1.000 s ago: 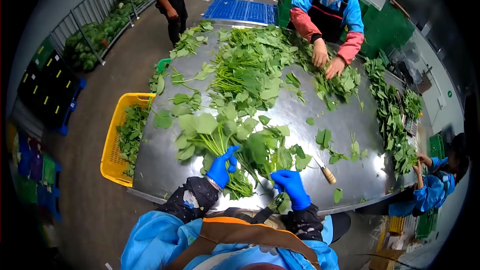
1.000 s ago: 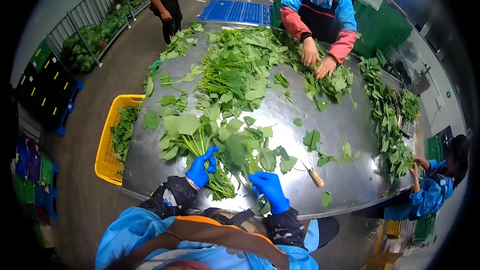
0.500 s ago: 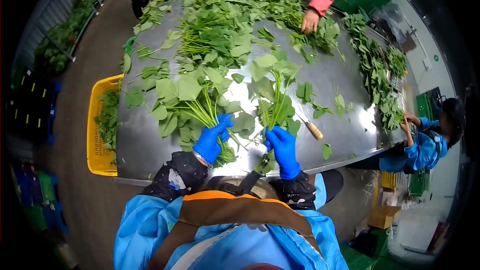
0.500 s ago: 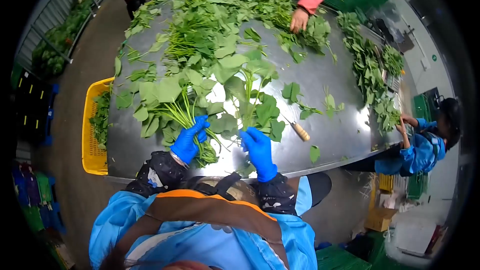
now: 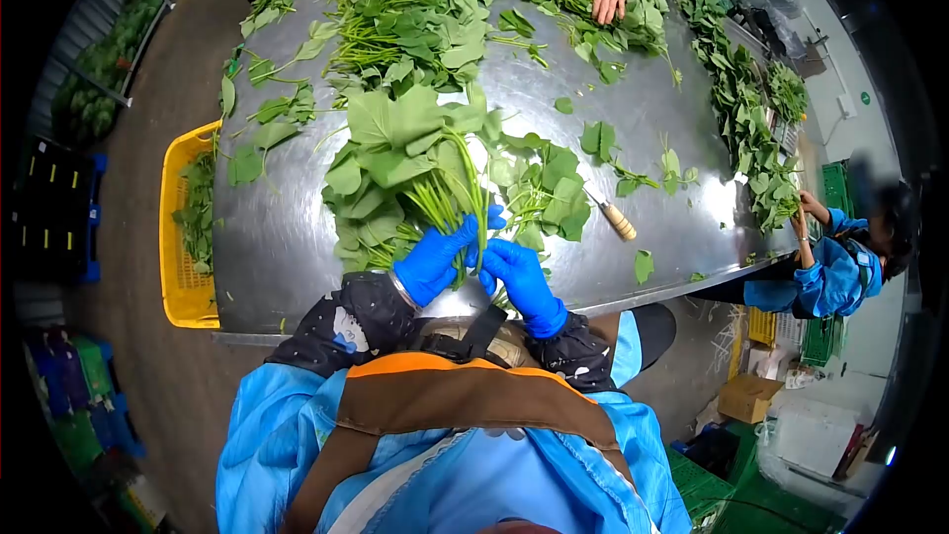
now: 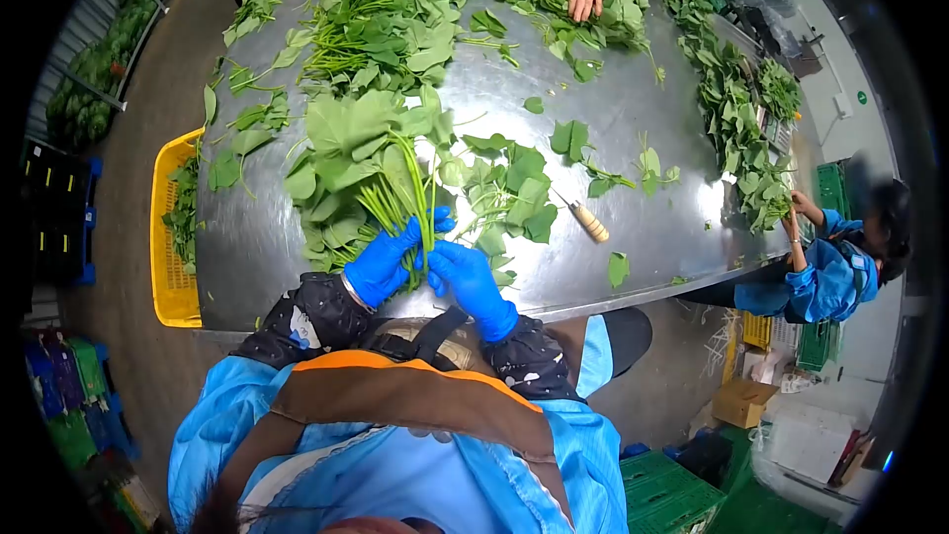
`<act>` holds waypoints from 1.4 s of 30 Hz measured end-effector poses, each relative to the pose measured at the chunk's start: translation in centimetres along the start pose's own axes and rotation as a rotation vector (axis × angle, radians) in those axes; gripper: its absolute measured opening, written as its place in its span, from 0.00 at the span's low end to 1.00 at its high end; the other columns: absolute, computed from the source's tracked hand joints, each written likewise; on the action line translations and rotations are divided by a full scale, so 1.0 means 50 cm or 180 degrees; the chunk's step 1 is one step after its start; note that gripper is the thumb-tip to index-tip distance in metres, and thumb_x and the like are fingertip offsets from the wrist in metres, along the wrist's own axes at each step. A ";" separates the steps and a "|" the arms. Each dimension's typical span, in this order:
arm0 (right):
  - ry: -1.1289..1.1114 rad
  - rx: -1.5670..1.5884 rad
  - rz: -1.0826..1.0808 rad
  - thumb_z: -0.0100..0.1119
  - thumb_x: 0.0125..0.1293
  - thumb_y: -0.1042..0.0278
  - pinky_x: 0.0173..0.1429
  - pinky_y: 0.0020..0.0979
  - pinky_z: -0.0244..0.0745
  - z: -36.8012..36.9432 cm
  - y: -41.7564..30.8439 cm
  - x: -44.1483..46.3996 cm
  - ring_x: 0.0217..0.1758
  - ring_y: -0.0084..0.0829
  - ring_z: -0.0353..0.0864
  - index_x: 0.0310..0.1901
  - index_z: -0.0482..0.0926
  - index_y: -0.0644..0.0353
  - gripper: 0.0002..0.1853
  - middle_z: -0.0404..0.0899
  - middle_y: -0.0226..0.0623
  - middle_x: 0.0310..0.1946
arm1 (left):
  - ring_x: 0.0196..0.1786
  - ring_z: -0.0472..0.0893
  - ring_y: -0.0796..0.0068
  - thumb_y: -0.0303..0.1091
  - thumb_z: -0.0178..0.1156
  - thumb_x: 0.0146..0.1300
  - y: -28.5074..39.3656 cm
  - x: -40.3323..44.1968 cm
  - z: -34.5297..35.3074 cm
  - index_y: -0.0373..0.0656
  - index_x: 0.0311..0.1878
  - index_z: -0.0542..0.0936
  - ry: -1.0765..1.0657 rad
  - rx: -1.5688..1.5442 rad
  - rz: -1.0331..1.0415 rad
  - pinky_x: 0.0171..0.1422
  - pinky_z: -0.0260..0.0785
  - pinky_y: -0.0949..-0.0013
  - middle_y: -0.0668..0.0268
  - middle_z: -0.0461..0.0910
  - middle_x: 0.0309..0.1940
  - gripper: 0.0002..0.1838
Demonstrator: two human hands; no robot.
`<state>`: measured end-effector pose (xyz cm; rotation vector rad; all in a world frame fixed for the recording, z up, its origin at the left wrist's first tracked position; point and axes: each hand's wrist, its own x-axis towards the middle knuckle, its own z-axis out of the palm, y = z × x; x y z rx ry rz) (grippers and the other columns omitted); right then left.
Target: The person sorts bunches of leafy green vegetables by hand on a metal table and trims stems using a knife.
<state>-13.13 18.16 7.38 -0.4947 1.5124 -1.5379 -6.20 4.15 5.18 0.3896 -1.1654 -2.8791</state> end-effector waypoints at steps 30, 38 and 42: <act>0.0081 -0.1212 0.0199 0.56 0.60 0.65 0.32 0.23 0.71 -0.015 -0.024 -0.012 0.28 0.20 0.78 0.29 0.82 0.63 0.11 0.80 0.35 0.25 | 0.21 0.65 0.86 0.35 0.59 0.59 0.005 0.006 -0.034 0.40 0.39 0.77 0.1194 0.0233 -0.0411 0.24 0.56 0.80 0.73 0.72 0.24 0.09; 0.1836 0.0360 -0.0324 0.56 0.60 0.67 0.47 0.24 0.69 -0.180 -0.024 -0.029 0.41 0.23 0.75 0.47 0.75 0.67 0.16 0.77 0.34 0.38 | 0.22 0.63 0.84 0.34 0.54 0.63 0.060 0.024 -0.064 0.38 0.50 0.72 0.1051 -0.0398 0.0112 0.26 0.57 0.80 0.67 0.74 0.37 0.15; 0.0869 -0.0181 0.0318 0.52 0.64 0.60 0.40 0.23 0.73 -0.113 -0.012 -0.024 0.36 0.22 0.77 0.54 0.71 0.62 0.20 0.78 0.33 0.38 | 0.23 0.65 0.84 0.38 0.56 0.62 0.047 0.031 -0.023 0.37 0.48 0.74 0.0974 -0.0446 -0.0048 0.27 0.58 0.79 0.68 0.76 0.33 0.16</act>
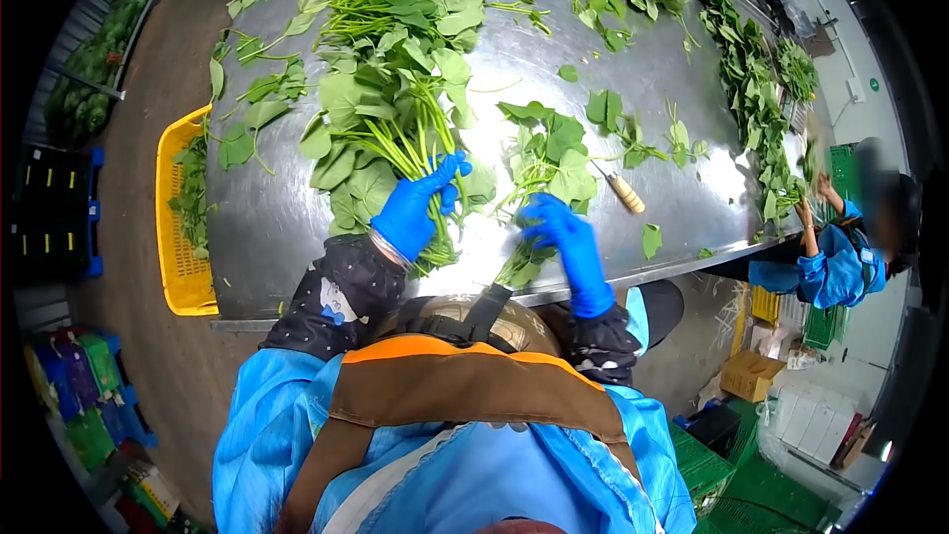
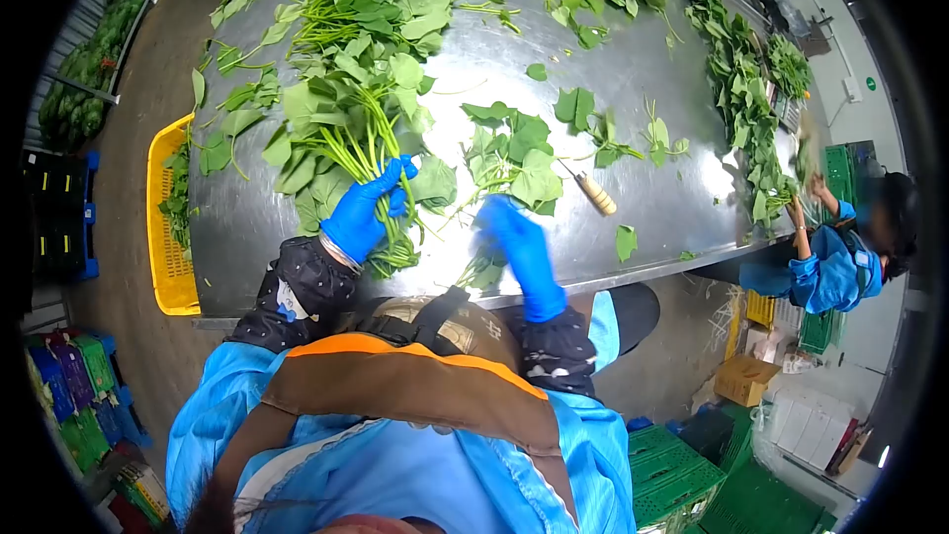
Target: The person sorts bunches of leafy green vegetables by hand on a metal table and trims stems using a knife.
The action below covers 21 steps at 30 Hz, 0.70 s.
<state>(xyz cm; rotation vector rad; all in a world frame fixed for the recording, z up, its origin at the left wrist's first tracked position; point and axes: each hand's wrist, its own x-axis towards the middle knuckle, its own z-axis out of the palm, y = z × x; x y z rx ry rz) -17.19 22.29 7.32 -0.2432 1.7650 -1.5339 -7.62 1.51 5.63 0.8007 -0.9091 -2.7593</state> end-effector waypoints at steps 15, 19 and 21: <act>0.0496 -0.2229 -0.1203 0.63 0.55 0.62 0.26 0.25 0.69 0.152 -0.033 -0.005 0.21 0.25 0.77 0.40 0.80 0.58 0.13 0.78 0.38 0.21 | 0.45 0.73 0.79 0.57 0.51 0.60 -0.098 -0.022 -0.028 0.41 0.57 0.68 -0.0692 0.0415 -0.0066 0.49 0.67 0.74 0.66 0.74 0.45 0.31; 0.0188 -0.3098 -0.1603 0.62 0.52 0.55 0.23 0.35 0.66 0.168 -0.016 -0.007 0.19 0.40 0.75 0.26 0.77 0.58 0.13 0.74 0.42 0.18 | 0.50 0.72 0.77 0.57 0.45 0.64 -0.074 -0.041 0.001 0.40 0.54 0.70 -0.0449 0.0177 -0.0428 0.58 0.62 0.72 0.65 0.73 0.47 0.29; 0.0068 -0.3173 -0.1648 0.62 0.52 0.54 0.23 0.36 0.65 0.169 0.002 -0.005 0.19 0.42 0.73 0.23 0.75 0.58 0.15 0.72 0.43 0.16 | 0.50 0.72 0.77 0.56 0.42 0.66 -0.067 -0.040 0.003 0.39 0.53 0.71 -0.0456 0.0235 -0.0501 0.58 0.62 0.72 0.65 0.73 0.46 0.28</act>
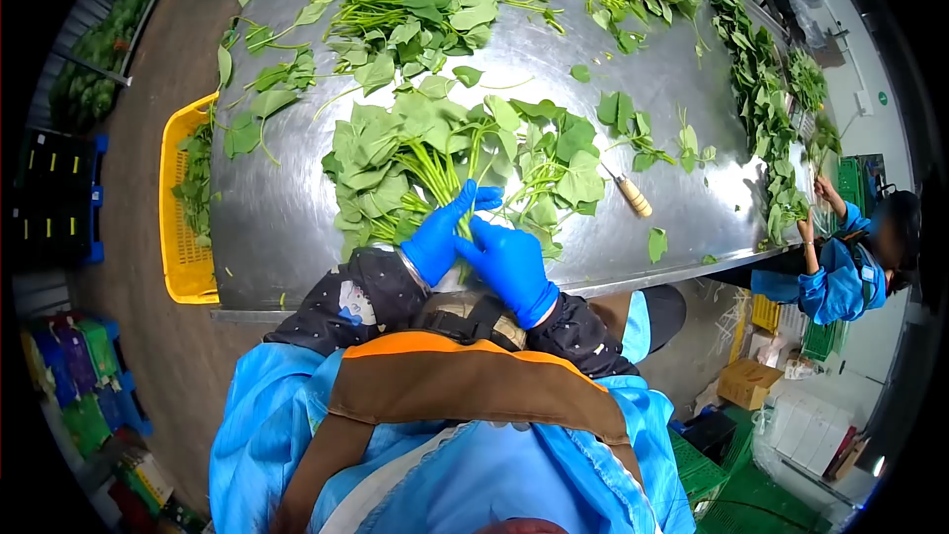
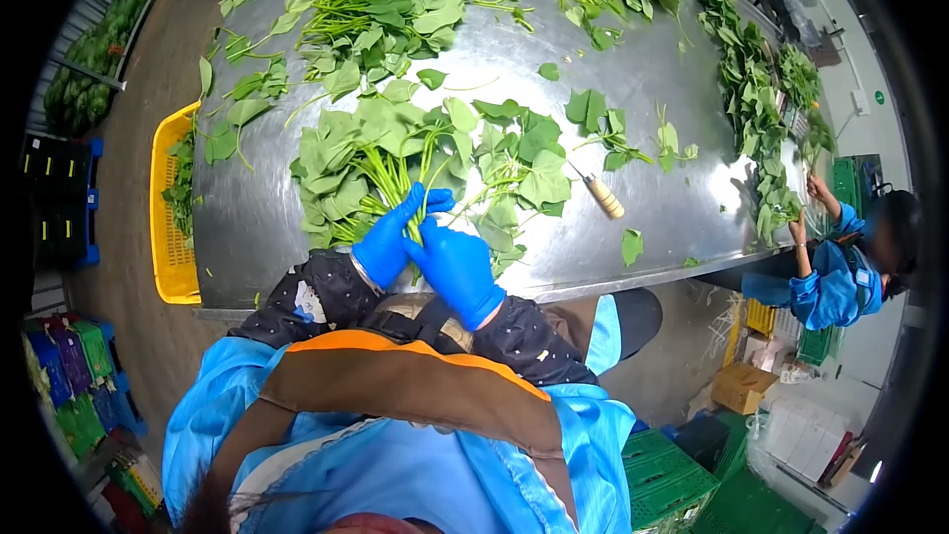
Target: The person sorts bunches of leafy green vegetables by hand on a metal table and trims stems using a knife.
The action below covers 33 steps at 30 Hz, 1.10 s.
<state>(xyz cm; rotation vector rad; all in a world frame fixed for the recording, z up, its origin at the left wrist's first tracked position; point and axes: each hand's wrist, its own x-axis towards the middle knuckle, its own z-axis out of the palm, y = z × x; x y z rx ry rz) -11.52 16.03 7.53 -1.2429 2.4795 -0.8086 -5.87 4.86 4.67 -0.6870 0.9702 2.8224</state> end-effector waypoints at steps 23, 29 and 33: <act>0.0442 0.1373 0.0672 0.58 0.58 0.63 0.32 0.30 0.71 -0.027 0.061 0.071 0.27 0.32 0.79 0.38 0.80 0.62 0.12 0.80 0.43 0.27 | 0.19 0.58 0.85 0.38 0.51 0.65 0.139 -0.116 -0.131 0.42 0.49 0.72 0.1188 -0.0656 0.1445 0.24 0.51 0.81 0.74 0.61 0.20 0.13; 0.0837 0.2656 0.0904 0.56 0.60 0.72 0.30 0.20 0.68 -0.143 0.045 0.036 0.25 0.19 0.74 0.42 0.79 0.67 0.10 0.79 0.34 0.28 | 0.24 0.70 0.81 0.32 0.60 0.58 0.106 -0.056 -0.069 0.40 0.46 0.75 0.1183 -0.0626 0.1195 0.29 0.63 0.77 0.68 0.75 0.27 0.13; 0.1148 0.2627 0.0889 0.57 0.60 0.72 0.31 0.20 0.69 -0.105 0.044 0.022 0.26 0.19 0.74 0.40 0.79 0.67 0.09 0.79 0.32 0.27 | 0.24 0.68 0.83 0.33 0.57 0.61 0.047 -0.014 -0.060 0.39 0.47 0.74 0.0846 -0.0177 0.0825 0.30 0.60 0.79 0.71 0.72 0.24 0.13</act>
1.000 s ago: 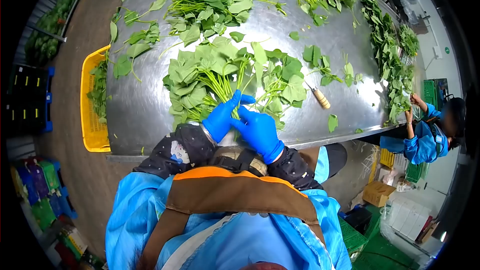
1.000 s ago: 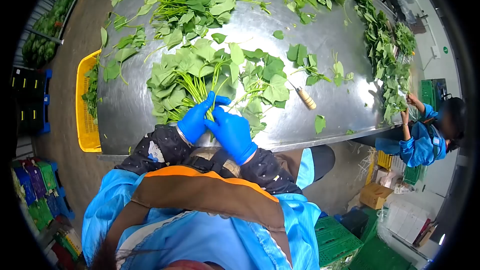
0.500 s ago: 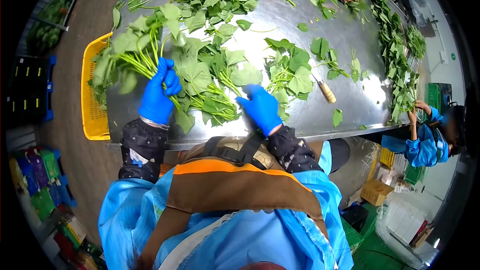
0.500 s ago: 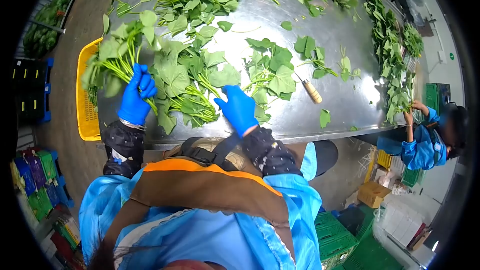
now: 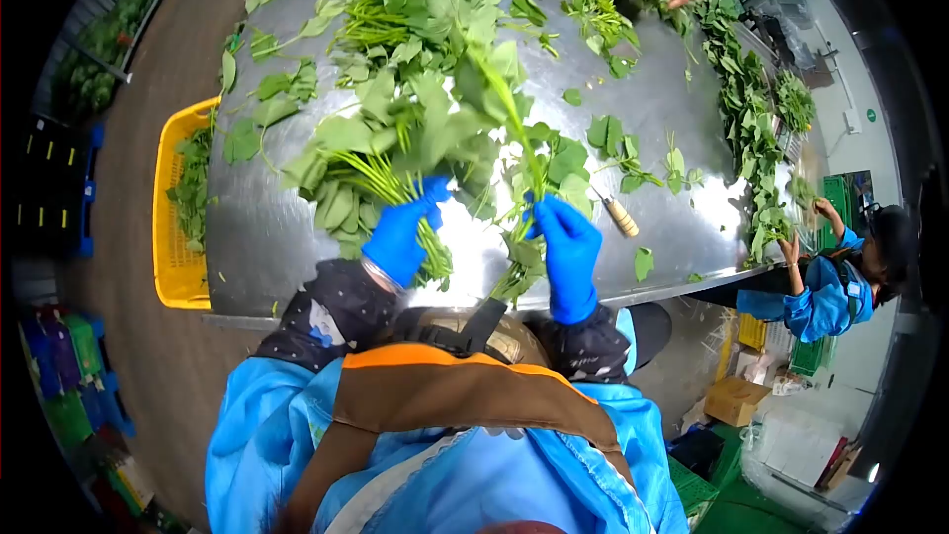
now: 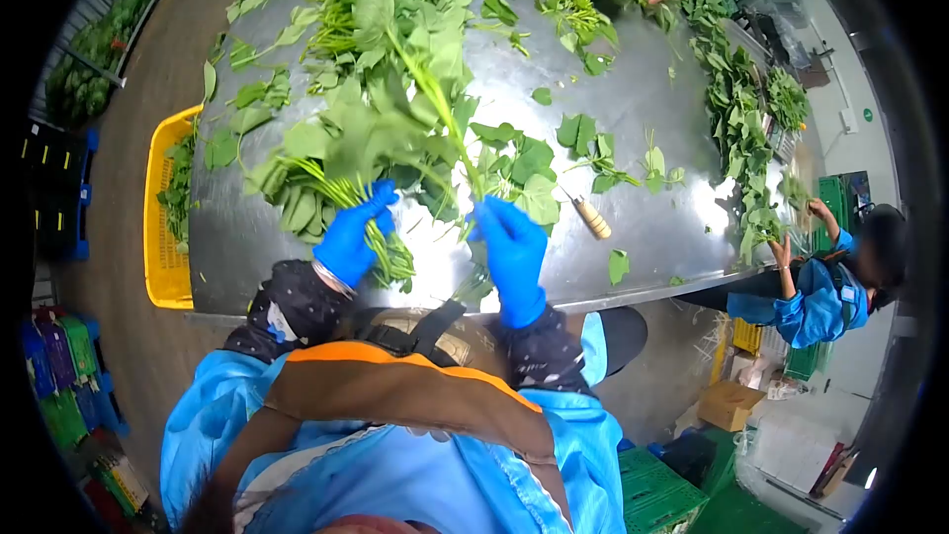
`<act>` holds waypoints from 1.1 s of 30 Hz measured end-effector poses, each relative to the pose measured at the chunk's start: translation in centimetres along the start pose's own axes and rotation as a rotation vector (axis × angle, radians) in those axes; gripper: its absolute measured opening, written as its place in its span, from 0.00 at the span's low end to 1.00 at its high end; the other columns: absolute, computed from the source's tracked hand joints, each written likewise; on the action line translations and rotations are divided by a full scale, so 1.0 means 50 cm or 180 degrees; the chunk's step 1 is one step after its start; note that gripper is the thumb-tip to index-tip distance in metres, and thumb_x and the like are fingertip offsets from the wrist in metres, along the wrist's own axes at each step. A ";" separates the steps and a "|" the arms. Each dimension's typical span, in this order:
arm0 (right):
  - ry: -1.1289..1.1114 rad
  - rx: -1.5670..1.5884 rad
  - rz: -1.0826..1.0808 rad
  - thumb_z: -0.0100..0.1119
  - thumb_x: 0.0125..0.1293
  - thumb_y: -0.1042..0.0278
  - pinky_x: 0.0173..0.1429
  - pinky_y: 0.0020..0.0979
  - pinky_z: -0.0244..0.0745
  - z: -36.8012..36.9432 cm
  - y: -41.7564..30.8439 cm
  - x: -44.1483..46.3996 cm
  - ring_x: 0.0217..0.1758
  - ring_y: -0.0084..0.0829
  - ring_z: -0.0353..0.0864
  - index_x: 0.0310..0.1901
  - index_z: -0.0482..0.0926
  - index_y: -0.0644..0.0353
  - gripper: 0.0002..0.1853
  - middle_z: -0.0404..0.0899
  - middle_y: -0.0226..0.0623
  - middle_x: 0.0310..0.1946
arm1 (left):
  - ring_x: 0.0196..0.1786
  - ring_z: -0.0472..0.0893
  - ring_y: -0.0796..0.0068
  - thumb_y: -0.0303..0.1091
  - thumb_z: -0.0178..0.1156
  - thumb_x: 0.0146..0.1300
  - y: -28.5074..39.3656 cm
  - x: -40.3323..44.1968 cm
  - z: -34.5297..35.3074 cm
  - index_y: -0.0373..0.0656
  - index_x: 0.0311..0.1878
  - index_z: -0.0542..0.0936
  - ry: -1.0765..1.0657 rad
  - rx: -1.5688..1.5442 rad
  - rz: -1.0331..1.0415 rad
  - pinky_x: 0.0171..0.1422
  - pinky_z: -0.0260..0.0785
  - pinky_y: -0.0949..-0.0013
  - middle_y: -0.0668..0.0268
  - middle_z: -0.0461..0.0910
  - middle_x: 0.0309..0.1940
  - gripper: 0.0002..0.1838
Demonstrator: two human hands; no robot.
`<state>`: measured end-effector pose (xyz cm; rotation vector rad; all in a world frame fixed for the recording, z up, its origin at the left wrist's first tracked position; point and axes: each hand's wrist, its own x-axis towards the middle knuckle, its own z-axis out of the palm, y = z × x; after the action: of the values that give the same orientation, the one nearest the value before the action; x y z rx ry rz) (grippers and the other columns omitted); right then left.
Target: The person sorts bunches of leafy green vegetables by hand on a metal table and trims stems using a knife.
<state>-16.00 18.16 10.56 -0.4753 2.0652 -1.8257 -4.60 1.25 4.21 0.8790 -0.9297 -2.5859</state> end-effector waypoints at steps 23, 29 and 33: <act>-0.0231 0.0002 0.0324 0.60 0.58 0.70 0.26 0.20 0.67 0.054 0.071 -0.056 0.21 0.18 0.73 0.32 0.80 0.67 0.08 0.76 0.29 0.21 | 0.43 0.77 0.77 0.33 0.54 0.62 -0.042 0.009 0.046 0.36 0.56 0.70 -0.0679 0.1030 -0.0090 0.46 0.70 0.75 0.62 0.77 0.45 0.19; 0.0354 0.1165 0.0010 0.60 0.58 0.71 0.29 0.21 0.68 0.020 -0.010 -0.059 0.25 0.19 0.75 0.33 0.79 0.67 0.08 0.77 0.32 0.25 | 0.29 0.73 0.81 0.30 0.59 0.57 0.001 0.040 0.011 0.39 0.44 0.76 0.0023 0.0629 0.0306 0.34 0.65 0.78 0.70 0.77 0.32 0.12; -0.0103 0.0437 0.0657 0.60 0.59 0.69 0.30 0.20 0.70 0.035 0.025 -0.020 0.26 0.20 0.75 0.39 0.79 0.67 0.10 0.78 0.33 0.26 | 0.29 0.74 0.82 0.30 0.62 0.53 -0.027 0.023 0.031 0.38 0.42 0.77 0.0124 0.0718 0.0148 0.33 0.64 0.80 0.70 0.78 0.31 0.13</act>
<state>-14.34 17.21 9.14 -0.2435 1.8754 -1.8086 -6.51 2.59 3.76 0.9477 -1.2333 -2.4492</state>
